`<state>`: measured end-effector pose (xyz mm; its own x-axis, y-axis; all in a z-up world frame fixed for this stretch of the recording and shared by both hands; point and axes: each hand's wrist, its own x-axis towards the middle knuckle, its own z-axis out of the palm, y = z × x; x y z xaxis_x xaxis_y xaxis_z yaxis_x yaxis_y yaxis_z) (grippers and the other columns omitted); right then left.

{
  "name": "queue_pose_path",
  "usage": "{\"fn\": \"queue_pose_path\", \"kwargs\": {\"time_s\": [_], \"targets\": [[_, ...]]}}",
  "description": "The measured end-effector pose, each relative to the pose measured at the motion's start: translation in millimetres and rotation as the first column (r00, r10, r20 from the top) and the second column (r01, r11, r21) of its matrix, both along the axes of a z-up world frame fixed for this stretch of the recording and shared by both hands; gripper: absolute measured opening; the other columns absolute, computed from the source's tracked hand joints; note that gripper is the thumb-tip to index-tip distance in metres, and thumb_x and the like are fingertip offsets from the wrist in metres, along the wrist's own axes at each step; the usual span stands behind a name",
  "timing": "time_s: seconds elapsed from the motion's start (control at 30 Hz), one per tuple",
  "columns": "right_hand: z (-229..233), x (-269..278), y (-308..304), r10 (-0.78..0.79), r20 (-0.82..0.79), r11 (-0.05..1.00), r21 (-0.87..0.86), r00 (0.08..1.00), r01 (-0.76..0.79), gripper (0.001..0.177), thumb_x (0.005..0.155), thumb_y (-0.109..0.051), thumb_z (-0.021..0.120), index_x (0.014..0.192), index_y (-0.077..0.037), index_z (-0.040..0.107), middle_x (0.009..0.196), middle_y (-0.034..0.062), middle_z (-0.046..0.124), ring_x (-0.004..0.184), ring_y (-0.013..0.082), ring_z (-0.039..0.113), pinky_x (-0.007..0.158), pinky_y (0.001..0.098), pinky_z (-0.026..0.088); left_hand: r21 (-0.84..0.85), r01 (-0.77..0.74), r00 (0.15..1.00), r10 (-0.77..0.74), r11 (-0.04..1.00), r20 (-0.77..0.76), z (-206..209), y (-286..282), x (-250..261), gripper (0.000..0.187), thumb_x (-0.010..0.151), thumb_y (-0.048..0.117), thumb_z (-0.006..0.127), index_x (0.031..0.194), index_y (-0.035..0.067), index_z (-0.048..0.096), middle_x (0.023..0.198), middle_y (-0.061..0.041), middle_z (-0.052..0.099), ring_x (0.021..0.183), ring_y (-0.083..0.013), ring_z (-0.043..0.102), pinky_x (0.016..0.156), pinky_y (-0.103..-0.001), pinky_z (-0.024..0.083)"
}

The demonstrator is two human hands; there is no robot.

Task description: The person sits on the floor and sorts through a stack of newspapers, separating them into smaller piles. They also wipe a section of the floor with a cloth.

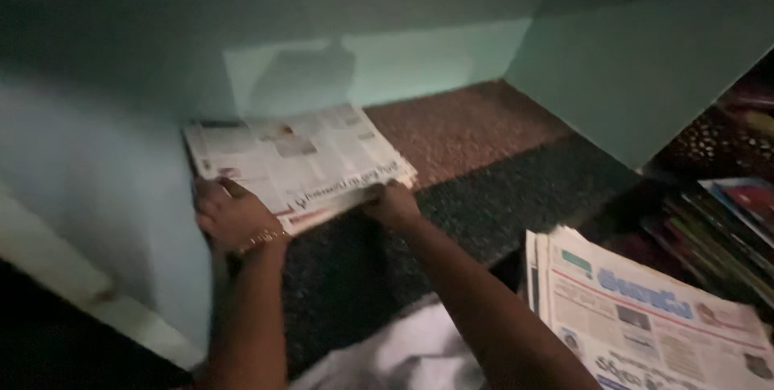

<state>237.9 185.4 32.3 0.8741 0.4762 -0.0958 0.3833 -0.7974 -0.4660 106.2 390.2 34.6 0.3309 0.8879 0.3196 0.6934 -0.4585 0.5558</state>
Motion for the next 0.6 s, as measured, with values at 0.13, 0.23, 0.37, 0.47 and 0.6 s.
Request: {"fn": "queue_pose_path", "kwargs": {"time_s": [0.13,0.23,0.37,0.47,0.6], "targets": [[37.3,-36.6,-23.6,0.130,-0.013,0.986,-0.106,0.991,-0.131,0.080,0.085,-0.040,0.078,0.152,-0.017,0.041,0.158,0.0203,0.028,0.144,0.0410,0.028,0.113,0.0529,0.036,-0.046,0.101,0.953,-0.110,0.994,-0.281,4.9,1.7,-1.8,0.062,0.101,0.043,0.053,0.153,0.009,0.045,0.150,-0.019,0.047,0.131,-0.0361,0.048,0.104,-0.050,0.039],[54.1,-49.6,-51.7,0.066,-0.132,0.995,-0.060,0.989,-0.075,0.091,0.086,-0.037,0.077,0.158,-0.018,0.026,0.163,0.0177,0.021,0.149,0.0412,0.021,0.117,0.0573,0.028,-0.014,0.180,0.885,-0.168,0.984,-0.434,15.4,4.3,10.9,0.070,0.100,0.053,0.053,0.155,0.011,0.041,0.157,-0.018,0.039,0.142,-0.0368,0.039,0.113,-0.053,0.031],[59.3,-49.9,-113.4,0.013,-0.071,0.961,-0.273,0.997,-0.031,0.065,0.097,-0.039,0.068,0.154,-0.019,0.044,0.162,0.0146,0.037,0.148,0.0433,0.032,0.119,0.0610,0.027,0.155,0.317,0.757,-0.150,0.936,-0.636,-8.6,-12.9,-2.5,0.064,0.094,0.045,0.061,0.152,0.023,0.046,0.164,-0.017,0.028,0.144,-0.0380,0.035,0.118,-0.056,0.026],[58.1,-34.1,-190.4,-0.141,-0.025,0.971,-0.197,0.990,0.133,0.071,0.093,-0.037,0.072,0.152,-0.011,0.041,0.147,0.0193,0.051,0.133,0.0391,0.049,0.109,0.0526,0.042,0.229,0.320,0.882,-0.201,0.919,-0.427,-3.5,-40.6,-0.4,0.053,0.102,0.030,0.056,0.153,0.015,0.050,0.167,-0.020,0.036,0.141,-0.0409,0.044,0.110,-0.056,0.038],[44.7,-21.6,-329.4,-0.228,0.058,0.966,-0.110,0.972,0.233,0.083,0.092,-0.034,0.077,0.153,0.000,0.032,0.129,0.0245,0.064,0.115,0.0349,0.066,0.098,0.0441,0.054,-0.286,0.394,0.878,-0.266,0.873,0.398,41.3,-146.4,-24.9,0.065,0.108,0.048,0.040,0.148,-0.003,0.042,0.139,-0.031,0.049,0.121,-0.0455,0.050,0.101,-0.056,0.040]]}}
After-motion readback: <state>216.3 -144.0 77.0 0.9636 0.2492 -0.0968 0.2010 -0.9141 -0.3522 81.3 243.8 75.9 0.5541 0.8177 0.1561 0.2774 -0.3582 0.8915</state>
